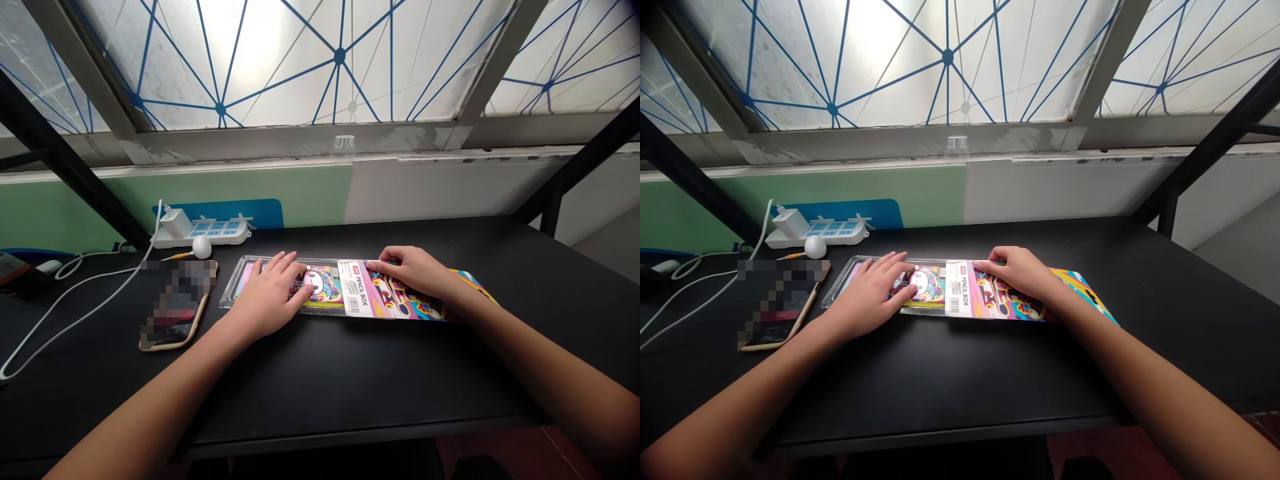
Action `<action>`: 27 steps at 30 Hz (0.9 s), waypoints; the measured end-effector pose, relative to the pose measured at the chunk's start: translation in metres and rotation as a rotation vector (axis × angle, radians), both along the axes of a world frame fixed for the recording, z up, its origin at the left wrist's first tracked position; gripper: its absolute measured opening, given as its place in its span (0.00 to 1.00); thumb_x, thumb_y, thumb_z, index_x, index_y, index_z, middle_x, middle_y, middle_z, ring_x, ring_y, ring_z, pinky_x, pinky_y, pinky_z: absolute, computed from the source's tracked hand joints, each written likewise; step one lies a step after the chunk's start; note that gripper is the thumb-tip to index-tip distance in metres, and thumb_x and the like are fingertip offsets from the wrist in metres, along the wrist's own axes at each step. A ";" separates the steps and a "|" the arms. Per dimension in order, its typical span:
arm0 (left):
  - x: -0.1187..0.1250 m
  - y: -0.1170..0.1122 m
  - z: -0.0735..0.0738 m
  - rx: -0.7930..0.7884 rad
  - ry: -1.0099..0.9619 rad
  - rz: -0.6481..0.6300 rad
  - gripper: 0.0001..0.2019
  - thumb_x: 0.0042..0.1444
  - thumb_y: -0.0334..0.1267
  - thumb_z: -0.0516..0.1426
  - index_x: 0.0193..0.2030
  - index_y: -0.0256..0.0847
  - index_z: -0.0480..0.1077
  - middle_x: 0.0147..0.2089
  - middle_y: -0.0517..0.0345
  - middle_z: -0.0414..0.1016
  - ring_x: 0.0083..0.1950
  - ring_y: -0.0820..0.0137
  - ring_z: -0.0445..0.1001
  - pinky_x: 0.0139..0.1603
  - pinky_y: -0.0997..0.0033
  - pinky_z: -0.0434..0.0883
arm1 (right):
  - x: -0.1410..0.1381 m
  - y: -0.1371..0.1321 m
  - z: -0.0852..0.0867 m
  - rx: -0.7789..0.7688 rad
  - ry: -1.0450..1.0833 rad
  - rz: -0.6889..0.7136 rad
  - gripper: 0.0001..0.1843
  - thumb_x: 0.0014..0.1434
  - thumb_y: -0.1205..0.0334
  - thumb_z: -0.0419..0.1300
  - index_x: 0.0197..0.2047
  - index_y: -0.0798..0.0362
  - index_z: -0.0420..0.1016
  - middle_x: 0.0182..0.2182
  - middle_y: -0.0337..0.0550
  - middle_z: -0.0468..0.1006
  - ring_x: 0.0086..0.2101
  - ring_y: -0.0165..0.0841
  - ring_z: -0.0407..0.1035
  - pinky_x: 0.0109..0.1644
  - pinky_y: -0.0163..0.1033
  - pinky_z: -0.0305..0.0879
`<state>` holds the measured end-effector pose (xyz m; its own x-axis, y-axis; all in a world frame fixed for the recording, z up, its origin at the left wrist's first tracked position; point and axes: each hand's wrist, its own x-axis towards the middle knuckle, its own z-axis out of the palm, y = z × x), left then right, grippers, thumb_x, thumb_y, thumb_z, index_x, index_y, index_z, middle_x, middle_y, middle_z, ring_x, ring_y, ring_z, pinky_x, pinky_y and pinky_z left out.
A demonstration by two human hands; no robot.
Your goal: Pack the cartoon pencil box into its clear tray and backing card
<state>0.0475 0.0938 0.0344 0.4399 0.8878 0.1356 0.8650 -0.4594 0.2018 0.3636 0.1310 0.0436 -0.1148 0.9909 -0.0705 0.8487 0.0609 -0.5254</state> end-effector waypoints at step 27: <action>0.000 -0.001 0.008 -0.017 -1.045 0.118 0.15 0.71 0.50 0.52 0.50 0.45 0.73 0.68 0.50 0.70 0.71 0.56 0.65 0.71 0.51 0.59 | 0.009 -0.002 0.008 -0.076 -0.051 0.193 0.27 0.61 0.32 0.56 0.42 0.48 0.77 0.40 0.43 0.83 0.40 0.43 0.76 0.40 0.43 0.67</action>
